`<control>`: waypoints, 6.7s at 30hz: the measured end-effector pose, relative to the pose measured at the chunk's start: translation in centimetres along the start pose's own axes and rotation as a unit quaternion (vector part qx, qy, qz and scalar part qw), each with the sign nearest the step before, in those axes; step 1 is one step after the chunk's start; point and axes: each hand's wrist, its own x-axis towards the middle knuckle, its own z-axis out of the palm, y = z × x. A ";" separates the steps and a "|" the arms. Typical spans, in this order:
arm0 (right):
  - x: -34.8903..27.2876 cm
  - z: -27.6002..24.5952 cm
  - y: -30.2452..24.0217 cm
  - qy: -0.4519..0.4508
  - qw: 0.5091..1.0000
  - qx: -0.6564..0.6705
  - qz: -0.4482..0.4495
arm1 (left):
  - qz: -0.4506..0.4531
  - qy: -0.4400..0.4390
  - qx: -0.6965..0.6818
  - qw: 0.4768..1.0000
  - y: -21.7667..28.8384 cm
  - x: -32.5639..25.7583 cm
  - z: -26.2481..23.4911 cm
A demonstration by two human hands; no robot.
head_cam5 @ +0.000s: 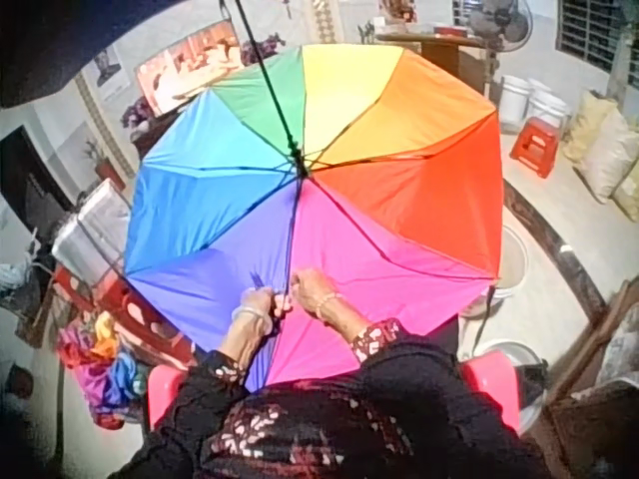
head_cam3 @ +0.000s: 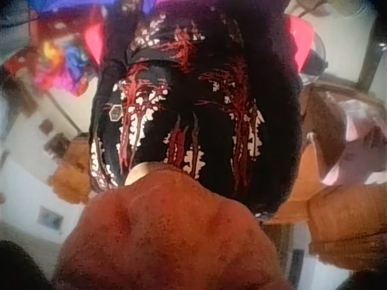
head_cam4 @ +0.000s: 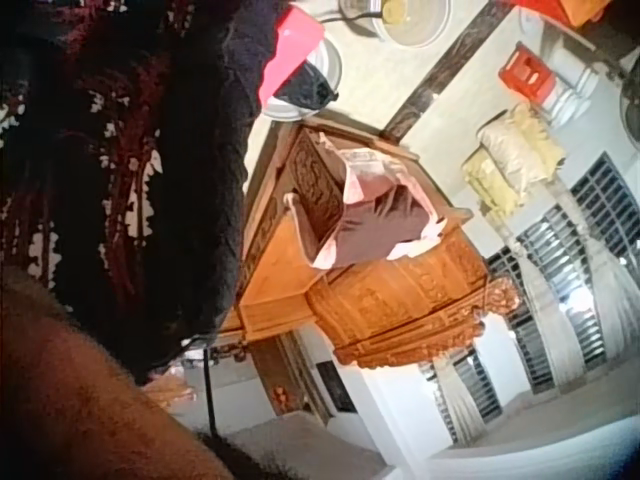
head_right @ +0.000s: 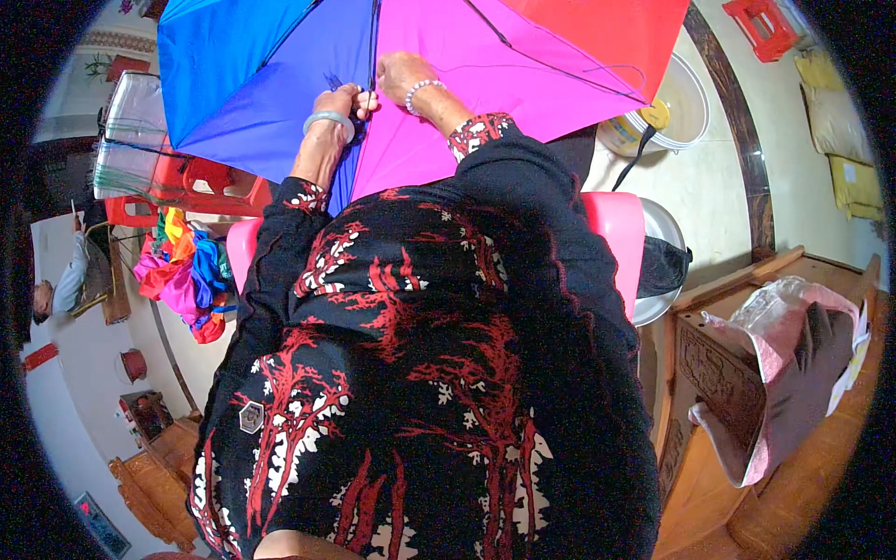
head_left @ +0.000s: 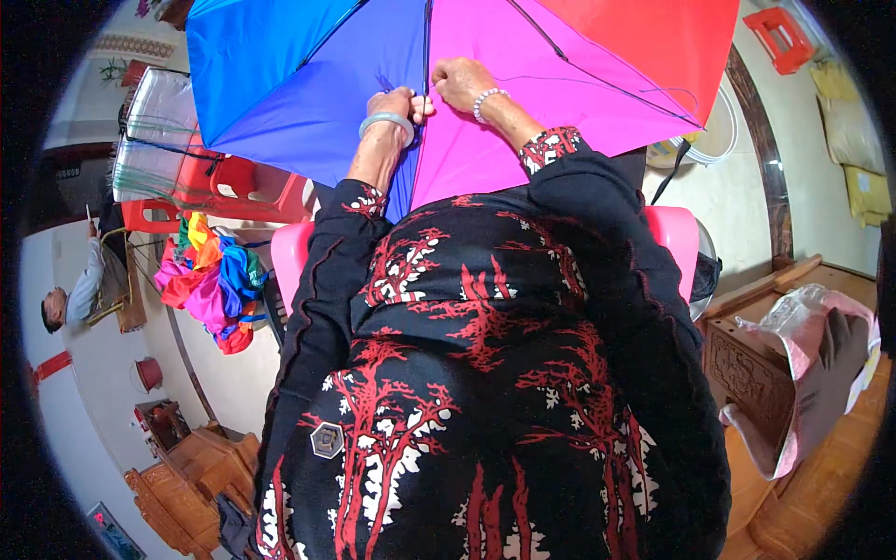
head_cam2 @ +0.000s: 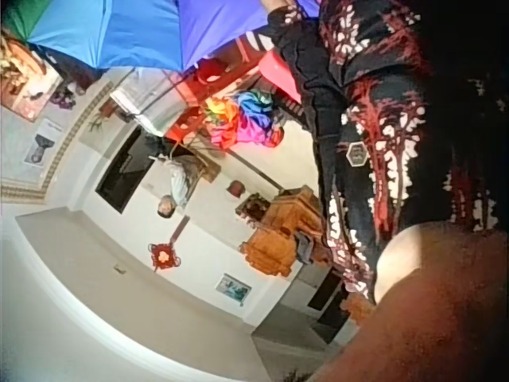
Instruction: Repairing the fabric of a multi-colored umbrella using a needle and thread.
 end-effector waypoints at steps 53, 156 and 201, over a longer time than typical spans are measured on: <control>-1.1 -19.9 -7.2 0.029 0.900 0.434 -0.021 | 0.128 0.030 0.284 0.950 -4.0 3.9 0.4; -0.2 -1.4 -0.9 -0.098 0.988 -0.118 0.006 | -0.005 0.017 -0.063 0.998 0.4 -0.2 -0.4; -0.2 -0.9 -1.2 -0.048 0.997 -0.039 -0.034 | 0.015 -0.057 0.032 0.998 0.6 -0.7 -0.3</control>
